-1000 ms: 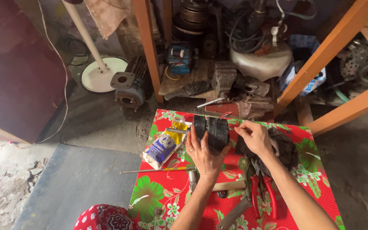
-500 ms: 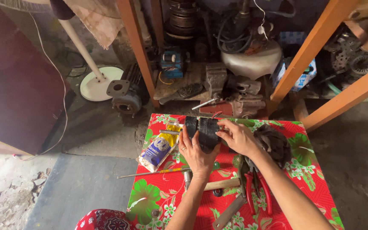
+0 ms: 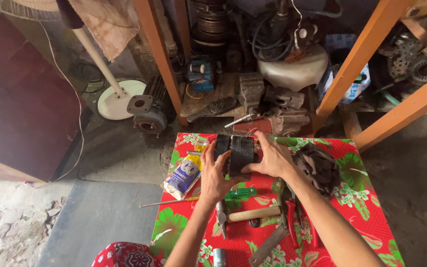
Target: The person disassembles an electric motor component, using a screwdriver to remove internal wires and hardware. They then pull the internal rotor and winding assembly apart to access the individual pieces.
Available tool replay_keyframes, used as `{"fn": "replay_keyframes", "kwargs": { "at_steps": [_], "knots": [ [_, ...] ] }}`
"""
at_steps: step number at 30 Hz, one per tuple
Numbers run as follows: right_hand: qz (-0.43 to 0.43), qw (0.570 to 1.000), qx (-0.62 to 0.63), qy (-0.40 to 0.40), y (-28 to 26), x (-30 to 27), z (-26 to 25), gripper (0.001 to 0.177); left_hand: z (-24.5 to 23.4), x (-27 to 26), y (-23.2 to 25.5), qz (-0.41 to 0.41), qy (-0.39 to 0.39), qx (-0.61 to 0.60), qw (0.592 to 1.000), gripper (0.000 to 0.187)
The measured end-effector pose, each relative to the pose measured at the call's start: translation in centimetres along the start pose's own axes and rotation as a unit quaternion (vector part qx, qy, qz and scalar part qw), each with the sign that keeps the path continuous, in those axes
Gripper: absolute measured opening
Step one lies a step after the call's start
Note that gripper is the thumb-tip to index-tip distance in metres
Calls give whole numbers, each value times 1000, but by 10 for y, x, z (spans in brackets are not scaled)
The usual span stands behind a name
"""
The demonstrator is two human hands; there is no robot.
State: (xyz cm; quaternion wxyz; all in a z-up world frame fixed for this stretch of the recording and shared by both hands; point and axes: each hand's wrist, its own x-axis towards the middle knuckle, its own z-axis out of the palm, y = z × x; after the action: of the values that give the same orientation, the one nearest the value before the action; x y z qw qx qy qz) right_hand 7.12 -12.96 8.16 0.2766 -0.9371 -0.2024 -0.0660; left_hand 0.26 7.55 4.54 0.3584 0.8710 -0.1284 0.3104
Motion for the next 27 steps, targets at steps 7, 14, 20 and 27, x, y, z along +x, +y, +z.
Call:
{"fn": "replay_keyframes", "kwargs": {
  "at_steps": [7,14,20,27],
  "knots": [
    [9,992,-61,-107,1,13,1,134,-33,69,-11,84,-279,130,948,155],
    [-12,981,-134,-141,-13,17,-7,143,5,109,-8,119,-455,254,845,161],
    [-12,978,-147,-150,-16,18,-8,131,20,114,-21,132,-466,243,840,156],
    [-4,976,-146,-159,-21,16,-9,110,23,121,-26,121,-475,207,846,126]
  ]
}}
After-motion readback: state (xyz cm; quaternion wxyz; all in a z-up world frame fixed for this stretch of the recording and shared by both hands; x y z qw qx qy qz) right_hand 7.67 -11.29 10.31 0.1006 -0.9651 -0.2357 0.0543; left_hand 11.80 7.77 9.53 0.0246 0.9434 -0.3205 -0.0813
